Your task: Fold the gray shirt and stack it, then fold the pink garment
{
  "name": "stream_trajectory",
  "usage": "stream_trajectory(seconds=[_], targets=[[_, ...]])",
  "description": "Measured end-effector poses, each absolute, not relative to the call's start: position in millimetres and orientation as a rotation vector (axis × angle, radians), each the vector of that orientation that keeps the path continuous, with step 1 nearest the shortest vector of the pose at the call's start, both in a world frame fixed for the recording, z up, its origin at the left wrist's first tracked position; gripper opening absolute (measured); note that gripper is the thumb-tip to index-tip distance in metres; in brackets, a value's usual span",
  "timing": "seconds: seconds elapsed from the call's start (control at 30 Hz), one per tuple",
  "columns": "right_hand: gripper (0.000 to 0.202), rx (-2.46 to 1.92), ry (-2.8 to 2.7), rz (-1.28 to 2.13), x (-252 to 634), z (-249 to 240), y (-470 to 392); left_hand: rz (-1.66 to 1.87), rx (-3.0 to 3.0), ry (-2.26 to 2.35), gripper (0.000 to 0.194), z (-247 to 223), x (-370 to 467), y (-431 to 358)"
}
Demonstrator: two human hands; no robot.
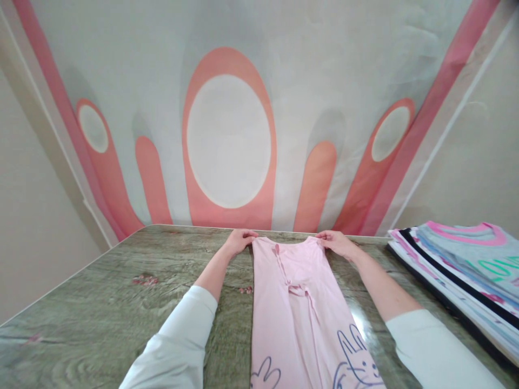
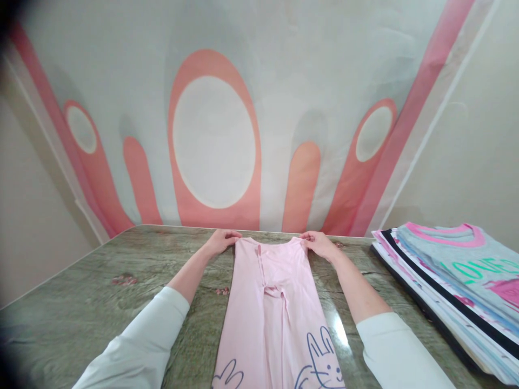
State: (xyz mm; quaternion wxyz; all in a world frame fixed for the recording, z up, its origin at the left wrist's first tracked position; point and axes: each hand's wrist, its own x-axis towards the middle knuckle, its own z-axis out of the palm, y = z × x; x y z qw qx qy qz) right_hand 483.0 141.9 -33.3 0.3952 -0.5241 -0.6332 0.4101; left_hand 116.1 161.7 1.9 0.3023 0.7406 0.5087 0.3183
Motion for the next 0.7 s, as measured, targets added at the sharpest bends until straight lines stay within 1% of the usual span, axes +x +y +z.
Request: stream_trajectory(seconds=[0.1,0.23,0.27,0.33,0.37,0.43,0.57,0.7], targets=[[0.029,-1.320,-1.599,1.061,483,-33,143,0.845,2.057,1.382,0.026,16,129,157],[0.031,-1.330,-1.603,1.043,485,-33,145,0.790,2.213,1.279,0.032,35,181,121],[0.031,-1.336,-1.613,1.042,486,-33,146,0.738,2.279,1.198,0.033,37,198,106],[0.029,-1.340,-1.636,1.053,488,-33,146,0.467,2.562,0.996,0.046,35,229,73],[0.029,-1.336,-1.648,1.065,489,-32,146,0.345,2.662,0.973,0.054,31,242,56],[0.030,-1.319,-1.670,1.092,491,-30,144,0.208,2.759,1.007,0.062,22,258,31],[0.029,-1.304,-1.700,1.118,493,-25,140,0.151,2.825,1.026,0.070,5,258,14],[0.029,-1.321,-1.761,1.089,493,-22,138,0.136,2.876,0.894,0.074,5,246,20]])
